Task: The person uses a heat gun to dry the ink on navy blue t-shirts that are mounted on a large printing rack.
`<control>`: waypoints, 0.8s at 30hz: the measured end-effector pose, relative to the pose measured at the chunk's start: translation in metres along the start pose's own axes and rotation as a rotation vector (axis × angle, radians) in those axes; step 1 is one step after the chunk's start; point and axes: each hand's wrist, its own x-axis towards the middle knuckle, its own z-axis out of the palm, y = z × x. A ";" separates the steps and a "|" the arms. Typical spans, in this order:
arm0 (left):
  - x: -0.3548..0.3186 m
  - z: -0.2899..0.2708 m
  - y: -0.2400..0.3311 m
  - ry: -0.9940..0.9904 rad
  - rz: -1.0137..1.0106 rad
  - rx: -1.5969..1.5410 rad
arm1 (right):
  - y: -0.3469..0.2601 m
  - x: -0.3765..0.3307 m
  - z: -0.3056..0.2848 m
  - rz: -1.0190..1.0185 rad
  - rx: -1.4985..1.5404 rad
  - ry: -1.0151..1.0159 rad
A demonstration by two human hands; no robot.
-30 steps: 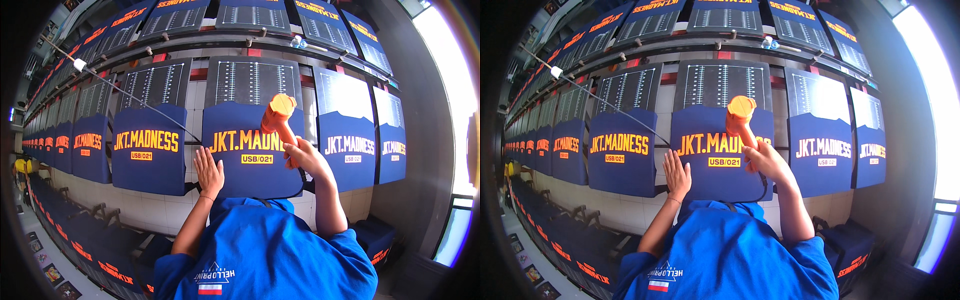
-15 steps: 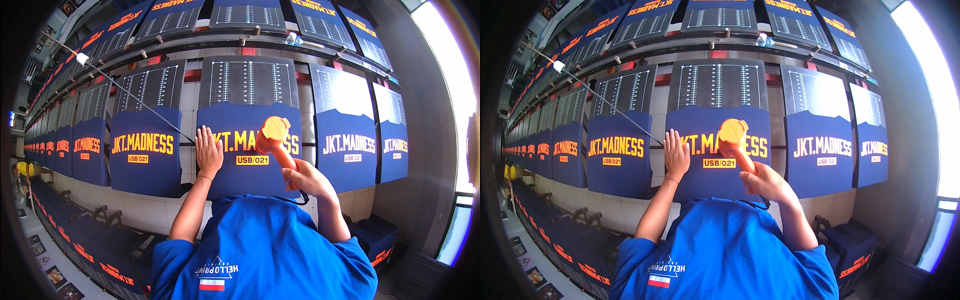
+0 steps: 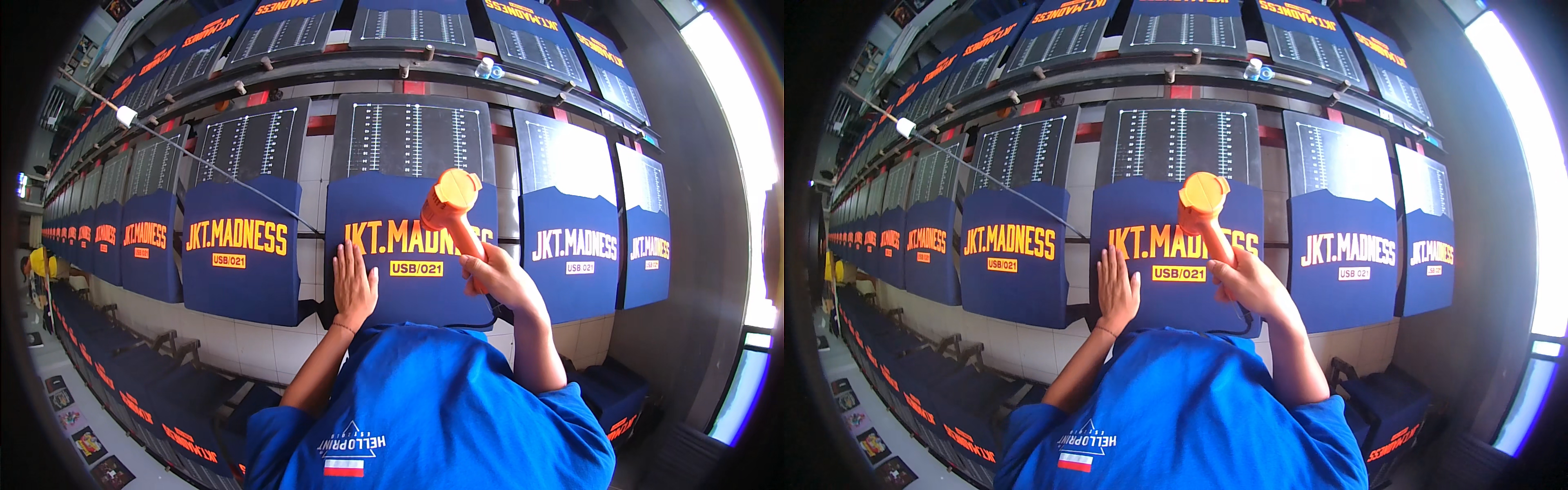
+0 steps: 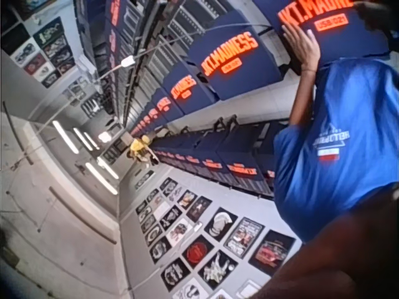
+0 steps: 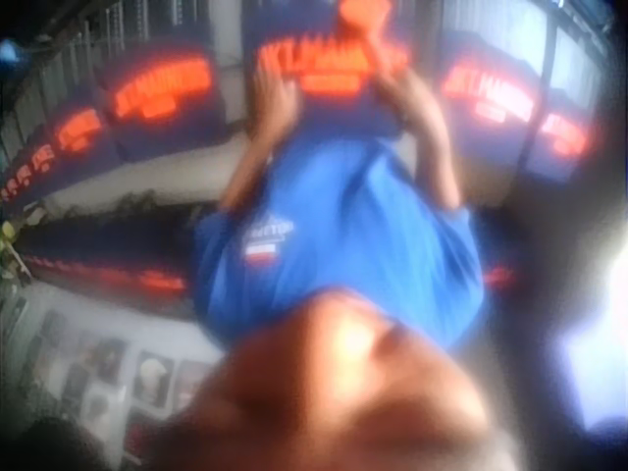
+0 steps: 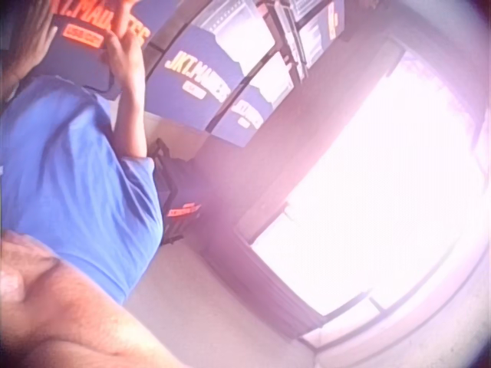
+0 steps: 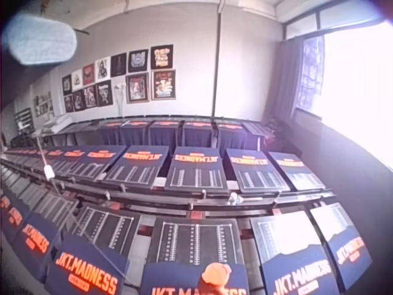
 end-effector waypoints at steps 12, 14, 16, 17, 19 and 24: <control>0.048 -0.003 -0.017 0.056 0.059 0.026 | 0.008 -0.011 -0.008 0.045 0.080 0.089; 0.076 0.003 -0.027 0.113 0.067 0.076 | 0.010 -0.013 -0.008 0.049 0.079 0.078; 0.098 0.008 -0.033 0.149 0.056 0.064 | 0.010 -0.018 -0.008 0.049 0.040 0.054; 0.105 0.008 -0.033 0.162 0.050 0.066 | 0.010 -0.021 -0.008 0.051 0.021 0.042; 0.109 0.009 -0.033 0.156 0.038 0.073 | 0.016 -0.030 -0.009 0.063 -0.010 0.005; 0.092 0.007 -0.026 0.107 0.061 0.076 | 0.021 -0.048 -0.008 0.131 -0.019 -0.021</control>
